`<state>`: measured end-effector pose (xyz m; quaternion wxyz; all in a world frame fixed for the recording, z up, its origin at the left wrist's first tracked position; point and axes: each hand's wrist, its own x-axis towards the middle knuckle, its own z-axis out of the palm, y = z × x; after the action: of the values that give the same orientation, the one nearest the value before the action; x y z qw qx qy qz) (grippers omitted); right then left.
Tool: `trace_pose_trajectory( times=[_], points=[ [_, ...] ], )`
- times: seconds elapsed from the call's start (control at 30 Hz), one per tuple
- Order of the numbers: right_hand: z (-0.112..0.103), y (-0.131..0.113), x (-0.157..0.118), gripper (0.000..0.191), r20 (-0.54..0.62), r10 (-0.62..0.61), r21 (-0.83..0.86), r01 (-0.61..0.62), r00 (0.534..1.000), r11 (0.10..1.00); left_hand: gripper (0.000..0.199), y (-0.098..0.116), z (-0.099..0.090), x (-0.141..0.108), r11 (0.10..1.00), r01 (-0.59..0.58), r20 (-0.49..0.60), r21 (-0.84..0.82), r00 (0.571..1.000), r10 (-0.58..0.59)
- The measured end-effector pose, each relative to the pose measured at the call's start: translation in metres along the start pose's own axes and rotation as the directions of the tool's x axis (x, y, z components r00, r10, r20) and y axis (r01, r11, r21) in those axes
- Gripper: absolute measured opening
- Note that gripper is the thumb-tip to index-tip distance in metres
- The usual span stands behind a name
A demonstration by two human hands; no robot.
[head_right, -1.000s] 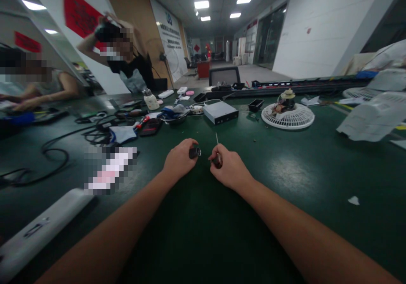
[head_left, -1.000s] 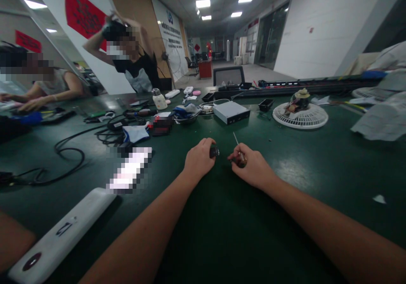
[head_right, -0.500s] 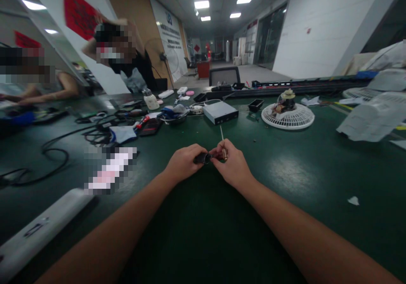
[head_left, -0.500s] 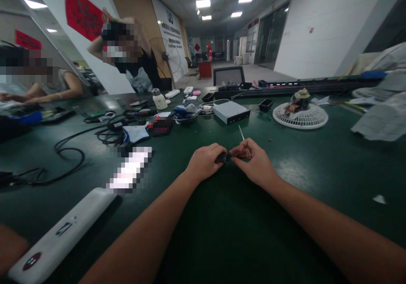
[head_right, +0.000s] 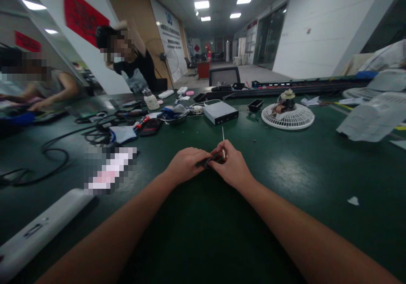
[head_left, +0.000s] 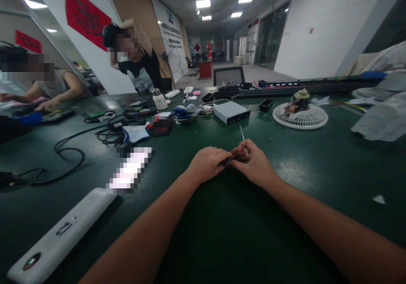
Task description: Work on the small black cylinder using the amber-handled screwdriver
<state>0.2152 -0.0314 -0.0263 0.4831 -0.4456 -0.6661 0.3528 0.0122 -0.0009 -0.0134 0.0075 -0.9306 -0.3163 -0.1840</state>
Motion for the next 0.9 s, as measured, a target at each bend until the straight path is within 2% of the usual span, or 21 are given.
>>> trace_pose_trajectory(
  times=[0.1,0.2,0.27,0.33,0.43,0.53,0.7,0.9],
  points=[
    [0.0,-0.004,-0.002,0.031,-0.012,-0.019,-0.106,0.017,1.0,0.994,0.028,0.001,0.0,0.0,1.0,0.029,0.017,-0.006,0.999,-0.028],
    [0.0,-0.004,-0.001,0.02,-0.022,-0.066,-0.178,0.061,0.998,0.982,0.031,0.001,0.003,0.0,0.997,0.076,-0.025,-0.011,0.997,-0.076],
    [0.0,-0.003,-0.001,0.016,-0.03,-0.087,-0.16,0.081,0.996,0.984,0.03,0.0,0.005,0.0,0.993,0.12,-0.056,-0.007,0.991,-0.12],
    [0.0,-0.002,-0.001,0.022,-0.046,-0.082,-0.098,0.077,0.996,0.992,0.029,-0.002,0.005,0.0,0.983,0.183,-0.082,-0.001,0.98,-0.183],
    [-0.001,-0.004,-0.001,0.031,-0.078,-0.09,-0.018,0.089,0.993,0.996,0.026,-0.005,0.005,0.0,0.957,0.289,-0.14,-0.015,0.947,-0.288],
    [-0.003,-0.008,-0.004,0.033,-0.087,-0.149,0.02,0.151,0.985,0.988,0.021,-0.007,0.004,-0.001,0.931,0.364,-0.195,-0.035,0.911,-0.364],
    [-0.003,-0.014,-0.008,0.029,0.01,-0.187,0.024,0.187,0.982,0.982,0.018,-0.007,0.005,-0.001,0.928,0.37,-0.208,-0.05,0.905,-0.372],
    [-0.003,-0.01,-0.006,0.028,-0.053,-0.153,-0.032,0.152,0.987,0.988,0.022,-0.004,0.002,0.0,0.939,0.34,-0.176,-0.054,0.922,-0.344]
  ],
)
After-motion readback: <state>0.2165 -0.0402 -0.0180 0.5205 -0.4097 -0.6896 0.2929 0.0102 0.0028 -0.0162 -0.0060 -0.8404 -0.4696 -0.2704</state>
